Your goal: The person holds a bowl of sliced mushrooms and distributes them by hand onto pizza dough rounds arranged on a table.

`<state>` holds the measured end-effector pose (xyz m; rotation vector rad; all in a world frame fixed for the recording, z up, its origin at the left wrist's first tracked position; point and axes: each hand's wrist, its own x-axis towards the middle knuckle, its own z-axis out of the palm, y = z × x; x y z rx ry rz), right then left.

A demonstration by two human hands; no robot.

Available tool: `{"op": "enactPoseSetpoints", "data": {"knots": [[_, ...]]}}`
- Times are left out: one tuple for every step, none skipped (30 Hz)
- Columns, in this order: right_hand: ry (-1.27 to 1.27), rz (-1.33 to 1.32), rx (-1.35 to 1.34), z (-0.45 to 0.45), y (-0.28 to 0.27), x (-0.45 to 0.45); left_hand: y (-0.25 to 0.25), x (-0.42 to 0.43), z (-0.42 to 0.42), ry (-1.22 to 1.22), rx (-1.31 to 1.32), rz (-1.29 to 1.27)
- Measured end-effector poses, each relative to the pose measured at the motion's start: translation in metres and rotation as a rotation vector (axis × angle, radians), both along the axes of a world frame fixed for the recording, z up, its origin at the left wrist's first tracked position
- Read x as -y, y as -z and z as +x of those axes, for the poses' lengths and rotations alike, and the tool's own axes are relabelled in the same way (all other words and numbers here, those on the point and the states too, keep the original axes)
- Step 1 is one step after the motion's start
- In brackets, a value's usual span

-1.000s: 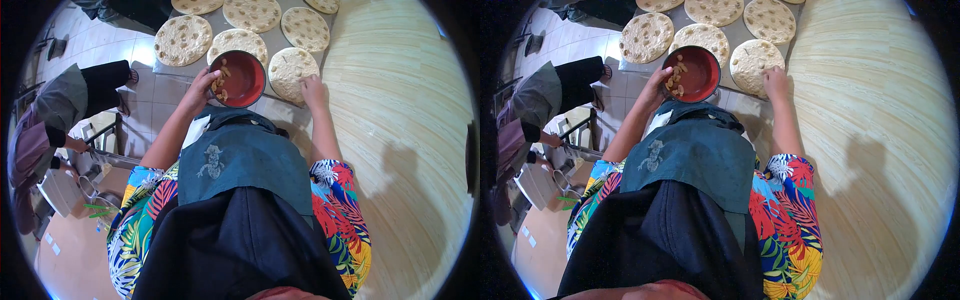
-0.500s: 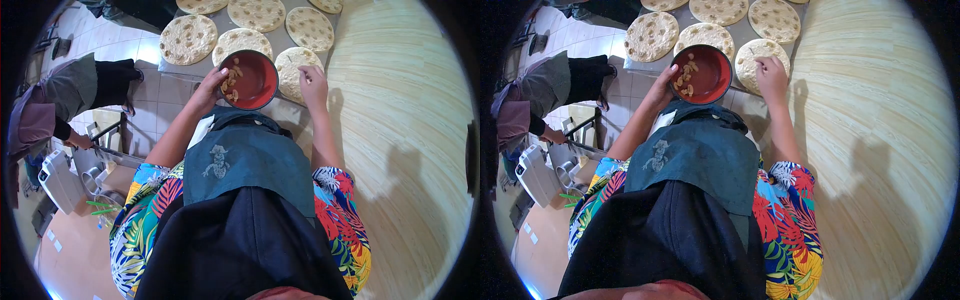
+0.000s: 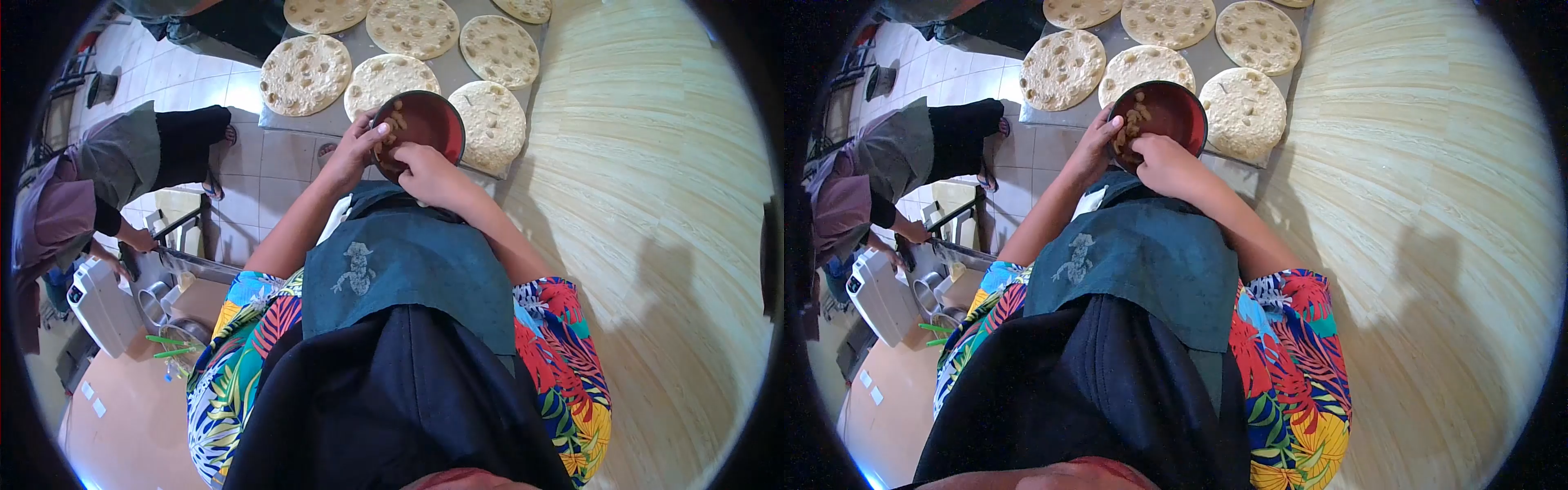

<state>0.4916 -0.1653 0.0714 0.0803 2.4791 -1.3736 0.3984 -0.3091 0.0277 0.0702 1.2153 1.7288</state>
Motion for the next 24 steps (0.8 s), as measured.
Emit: {"op": "enactPoseSetpoints", "data": {"knots": [[-0.002, 0.0, 0.0, 0.001, 0.001, -0.003, 0.003, -0.001, 0.001, -0.002, 0.0, 0.0], [0.034, -0.117, 0.025, 0.001, 0.003, -0.006, 0.007, -0.002, 0.001, -0.018, -0.006, 0.009], [0.071, -0.233, 0.049, 0.002, 0.006, -0.009, 0.012, -0.003, 0.002, -0.034, -0.012, 0.017], [0.07, -0.234, 0.049, 0.001, 0.01, -0.012, 0.015, -0.004, 0.002, -0.035, -0.012, 0.017], [0.063, -0.278, 0.096, 0.0, 0.015, -0.016, 0.018, -0.006, 0.002, -0.046, -0.026, -0.022], [0.057, -0.322, 0.142, 0.0, 0.016, -0.018, 0.016, -0.009, 0.002, -0.057, -0.039, -0.059], [0.057, -0.321, 0.141, 0.0, 0.015, -0.018, 0.013, -0.011, 0.003, -0.057, -0.04, -0.058], [0.078, -0.283, 0.078, 0.003, 0.01, -0.016, 0.007, -0.013, 0.005, -0.062, -0.048, -0.084], [0.098, -0.247, 0.016, 0.004, 0.008, -0.016, 0.002, -0.015, 0.006, -0.067, -0.057, -0.112], [0.099, -0.246, 0.014, 0.004, 0.011, -0.016, 0.002, -0.017, 0.006, -0.065, -0.058, -0.111], [0.155, -0.348, 0.018, 0.007, 0.018, -0.016, 0.002, -0.019, 0.006, -0.07, -0.059, -0.143], [0.21, -0.453, 0.022, 0.007, 0.03, -0.013, 0.007, -0.018, 0.004, -0.075, -0.059, -0.178], [0.212, -0.452, 0.022, 0.008, 0.035, -0.014, 0.009, -0.019, 0.004, -0.074, -0.058, -0.178], [0.251, -0.481, 0.046, 0.008, 0.04, -0.016, 0.011, -0.02, 0.004, -0.077, -0.047, -0.194], [0.291, -0.51, 0.071, 0.007, 0.041, -0.016, 0.015, -0.021, 0.003, -0.08, -0.036, -0.211], [0.291, -0.508, 0.072, 0.007, 0.039, -0.018, 0.017, -0.022, 0.003, -0.08, -0.035, -0.209], [0.331, -0.552, 0.143, 0.007, 0.035, -0.02, 0.018, -0.023, 0.004, -0.074, -0.029, -0.21], [0.372, -0.596, 0.215, 0.006, 0.03, -0.021, 0.018, -0.024, 0.004, -0.068, -0.022, -0.212], [0.372, -0.592, 0.211, 0.008, 0.019, -0.025, 0.011, -0.025, 0.007, -0.068, -0.025, -0.207], [0.447, -0.718, 0.277, 0.008, 0.015, -0.03, 0.009, -0.025, 0.008, -0.058, -0.022, -0.207], [0.521, -0.844, 0.344, 0.009, 0.013, -0.035, 0.008, -0.026, 0.008, -0.049, -0.018, -0.207], [0.52, -0.841, 0.343, 0.01, 0.012, -0.041, 0.009, -0.025, 0.007, -0.05, -0.018, -0.204], [0.547, -0.895, 0.345, 0.011, 0.012, -0.047, 0.013, -0.023, 0.007, -0.033, -0.023, -0.196], [0.574, -0.948, 0.345, 0.012, 0.013, -0.055, 0.014, -0.021, 0.005, -0.014, -0.027, -0.187]]}}
